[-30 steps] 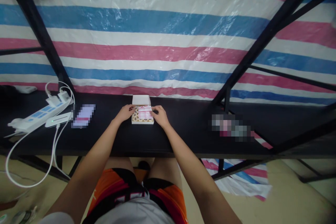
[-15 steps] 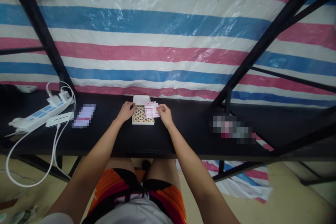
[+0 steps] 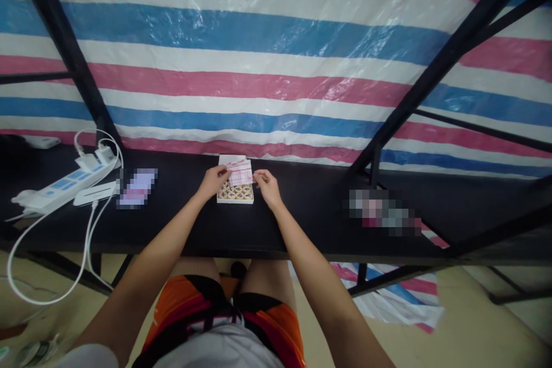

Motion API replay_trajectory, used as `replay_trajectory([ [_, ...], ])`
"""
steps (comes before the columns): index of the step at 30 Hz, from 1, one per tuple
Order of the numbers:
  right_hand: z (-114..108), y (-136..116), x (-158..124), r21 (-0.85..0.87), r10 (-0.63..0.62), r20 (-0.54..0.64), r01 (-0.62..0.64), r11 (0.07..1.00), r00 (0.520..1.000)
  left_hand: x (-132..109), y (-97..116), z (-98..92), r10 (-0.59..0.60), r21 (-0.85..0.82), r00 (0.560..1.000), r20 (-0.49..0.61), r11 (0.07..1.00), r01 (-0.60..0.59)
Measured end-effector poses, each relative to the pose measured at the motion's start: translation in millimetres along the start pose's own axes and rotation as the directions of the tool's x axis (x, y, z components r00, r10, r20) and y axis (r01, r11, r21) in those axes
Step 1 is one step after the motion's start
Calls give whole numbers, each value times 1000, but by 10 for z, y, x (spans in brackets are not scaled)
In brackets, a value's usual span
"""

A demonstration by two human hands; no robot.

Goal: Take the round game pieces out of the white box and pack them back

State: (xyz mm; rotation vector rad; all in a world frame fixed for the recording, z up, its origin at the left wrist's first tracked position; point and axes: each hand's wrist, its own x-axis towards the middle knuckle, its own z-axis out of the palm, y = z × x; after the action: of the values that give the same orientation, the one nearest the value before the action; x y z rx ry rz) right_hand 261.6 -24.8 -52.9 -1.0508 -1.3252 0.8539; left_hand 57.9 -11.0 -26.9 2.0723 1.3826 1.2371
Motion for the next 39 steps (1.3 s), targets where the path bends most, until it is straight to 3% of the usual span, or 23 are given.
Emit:
replay_trajectory([
  [5, -26, 96, 11, -343, -109, -2, 101, 934, 994, 290, -289, -29, -173, -105, 983, -67, 981, 165],
  [9, -18, 168, 29, -468, -146, 105, 179, 866, 984, 535, -468, 16, -223, 76, 974, -43, 971, 226],
  [13, -16, 200, 31, -501, -128, 136, 179, 847, 982, 633, -498, 48, -253, 224, 967, -20, 942, 251],
  [16, -12, 209, 31, -496, -102, 142, 160, 853, 985, 607, -465, 11, -192, 319, 981, -21, 929, 188],
  [21, 3, 218, 48, -509, -76, 157, 147, 848, 985, 402, -461, -103, -98, 366, 991, 95, 929, 57],
  [25, -2, 216, 53, -511, -51, 158, 126, 850, 986, 203, -514, -140, -82, 295, 995, 55, 953, 62],
  [29, -19, 212, 45, -488, -69, 138, 128, 863, 988, 87, -498, -120, -78, 256, 991, 107, 966, 48],
  [39, -36, 178, 19, -474, -165, 166, 226, 851, 972, 50, -381, -134, -71, 249, 980, 184, 968, 23],
])
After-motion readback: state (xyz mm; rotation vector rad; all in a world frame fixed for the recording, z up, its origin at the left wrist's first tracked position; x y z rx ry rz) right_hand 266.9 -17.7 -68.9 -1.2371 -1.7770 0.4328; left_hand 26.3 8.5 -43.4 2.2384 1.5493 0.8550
